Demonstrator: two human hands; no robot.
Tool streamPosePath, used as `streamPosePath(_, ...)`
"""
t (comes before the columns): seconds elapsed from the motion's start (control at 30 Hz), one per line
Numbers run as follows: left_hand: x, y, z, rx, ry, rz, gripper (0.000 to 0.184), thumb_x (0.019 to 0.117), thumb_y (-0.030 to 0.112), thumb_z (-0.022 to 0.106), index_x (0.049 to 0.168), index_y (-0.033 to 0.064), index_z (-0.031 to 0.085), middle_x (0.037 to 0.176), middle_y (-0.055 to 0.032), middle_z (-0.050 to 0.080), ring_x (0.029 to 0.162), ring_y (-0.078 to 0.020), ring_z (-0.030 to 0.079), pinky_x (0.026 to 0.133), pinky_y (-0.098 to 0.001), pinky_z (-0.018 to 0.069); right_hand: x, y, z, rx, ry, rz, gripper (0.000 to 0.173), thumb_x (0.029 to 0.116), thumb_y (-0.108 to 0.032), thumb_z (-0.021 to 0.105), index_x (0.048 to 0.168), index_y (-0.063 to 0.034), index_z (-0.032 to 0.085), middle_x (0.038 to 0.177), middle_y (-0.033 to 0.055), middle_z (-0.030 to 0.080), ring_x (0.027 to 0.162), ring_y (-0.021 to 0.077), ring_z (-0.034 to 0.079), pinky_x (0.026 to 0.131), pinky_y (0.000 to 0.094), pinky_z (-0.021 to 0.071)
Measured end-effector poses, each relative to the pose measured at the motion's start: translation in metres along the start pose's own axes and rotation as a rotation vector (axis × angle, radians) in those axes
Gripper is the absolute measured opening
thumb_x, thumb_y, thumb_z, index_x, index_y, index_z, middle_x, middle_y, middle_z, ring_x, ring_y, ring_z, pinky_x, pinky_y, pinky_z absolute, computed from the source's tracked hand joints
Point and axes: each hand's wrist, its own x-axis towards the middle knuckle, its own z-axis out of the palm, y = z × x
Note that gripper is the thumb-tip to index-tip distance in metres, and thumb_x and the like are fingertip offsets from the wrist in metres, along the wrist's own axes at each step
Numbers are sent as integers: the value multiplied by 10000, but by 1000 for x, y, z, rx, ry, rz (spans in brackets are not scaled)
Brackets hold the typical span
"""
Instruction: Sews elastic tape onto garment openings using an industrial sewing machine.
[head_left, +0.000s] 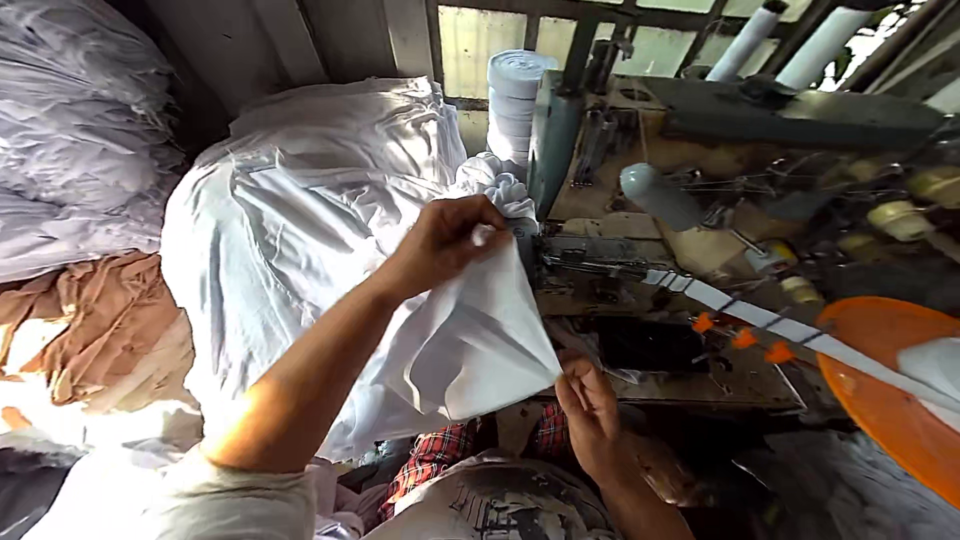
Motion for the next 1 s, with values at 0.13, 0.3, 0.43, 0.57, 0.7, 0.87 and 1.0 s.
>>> streamPosePath(0.13, 7, -51, 40, 348, -127, -264, 185, 943, 133, 703, 969, -51, 695, 832, -190, 695, 785, -343, 687, 749, -576, 545, -3, 39, 1, 256, 291, 346, 116, 1051, -68, 452, 1030, -65, 566, 842, -60, 639, 747, 9, 636, 730, 218, 572)
streamPosePath(0.3, -4, -47, 58, 585, -19, -100, 225, 918, 128, 695, 1069, -39, 698, 1129, -226, 691, 1045, -419, 672, 866, -595, 532, -2, 40, -2, 312, 250, 362, 102, 1050, -64, 463, 1036, -79, 562, 847, -66, 641, 732, 3, 634, 684, 201, 564)
streamPosePath(0.43, -17, -28, 79, 700, -137, 168, 214, 915, -51, 569, 965, 21, 764, 1097, -160, 723, 1031, -352, 677, 853, -522, 528, 0, 40, -4, 317, 247, 373, 107, 1038, -48, 477, 1036, -77, 580, 848, -63, 659, 737, 4, 645, 690, 202, 572)
streamPosePath(0.57, -45, -12, 112, 807, -90, -31, 321, 966, -17, 503, 1217, -42, 701, 1316, -209, 671, 1262, -345, 637, 1053, -498, 504, 0, 34, -10, 310, 233, 347, 139, 1023, -21, 488, 1019, -89, 609, 873, -76, 672, 782, -15, 647, 739, 174, 559)
streamPosePath(0.7, -51, -17, 119, 827, -7, -88, 385, 1041, 202, 467, 1273, -1, 697, 1371, -153, 659, 1312, -313, 603, 1106, -476, 453, 5, 29, -15, 307, 178, 337, 141, 1023, -14, 496, 1027, -77, 622, 874, -63, 690, 771, -7, 663, 727, 179, 573)
streamPosePath(0.87, -38, -28, 117, 776, -17, -44, 382, 1020, 233, 510, 1280, 23, 695, 1321, -154, 662, 1269, -321, 600, 1076, -475, 451, 6, 31, -17, 284, 146, 314, 131, 1022, -15, 510, 1008, -75, 626, 863, -64, 682, 771, -2, 657, 740, 190, 572)
streamPosePath(1.0, -39, -29, 127, 915, 5, -59, 434, 1030, 286, 480, 1305, 17, 678, 1341, -177, 656, 1274, -337, 602, 1051, -492, 455, 6, 34, -19, 291, 169, 349, 133, 1019, -7, 503, 1004, -74, 616, 863, -58, 682, 787, 4, 665, 757, 193, 577)
